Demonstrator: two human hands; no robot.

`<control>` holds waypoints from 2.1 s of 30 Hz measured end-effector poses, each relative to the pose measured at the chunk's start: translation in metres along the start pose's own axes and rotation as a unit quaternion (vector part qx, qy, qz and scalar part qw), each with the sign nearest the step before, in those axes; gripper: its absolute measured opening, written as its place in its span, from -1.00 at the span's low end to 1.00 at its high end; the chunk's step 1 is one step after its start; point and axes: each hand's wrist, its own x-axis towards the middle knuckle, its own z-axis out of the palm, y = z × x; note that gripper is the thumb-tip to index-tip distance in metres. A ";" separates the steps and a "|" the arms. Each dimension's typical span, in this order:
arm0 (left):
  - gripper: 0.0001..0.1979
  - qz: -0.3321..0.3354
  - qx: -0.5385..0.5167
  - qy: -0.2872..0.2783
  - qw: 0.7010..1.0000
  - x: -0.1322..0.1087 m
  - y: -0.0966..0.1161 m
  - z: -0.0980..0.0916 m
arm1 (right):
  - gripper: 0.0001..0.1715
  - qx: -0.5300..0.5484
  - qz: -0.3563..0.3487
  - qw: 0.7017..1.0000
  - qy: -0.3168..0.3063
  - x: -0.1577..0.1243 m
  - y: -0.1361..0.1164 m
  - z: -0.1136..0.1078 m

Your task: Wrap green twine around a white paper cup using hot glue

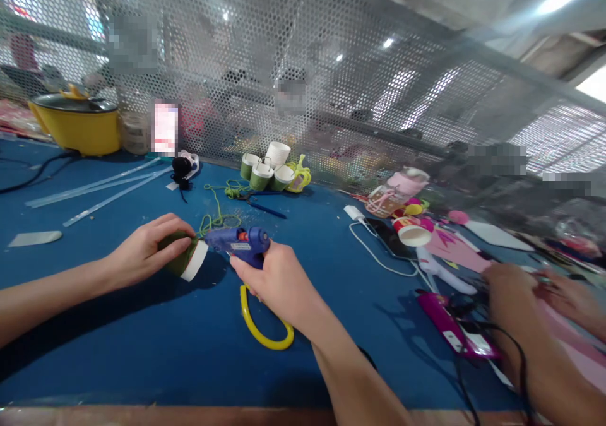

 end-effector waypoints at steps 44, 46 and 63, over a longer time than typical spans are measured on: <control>-0.76 -0.032 -0.021 0.004 0.999 0.003 -0.003 0.002 | -0.74 -0.037 -0.038 0.999 -0.005 -0.008 -0.001 0.000; -0.76 -0.031 -0.021 0.003 0.999 0.002 -0.003 0.002 | -0.73 -0.033 -0.024 0.999 -0.005 -0.006 -0.001 0.000; -0.76 -0.026 -0.020 0.005 0.999 0.001 -0.004 0.003 | -0.64 0.002 0.021 1.000 -0.010 0.010 0.000 0.005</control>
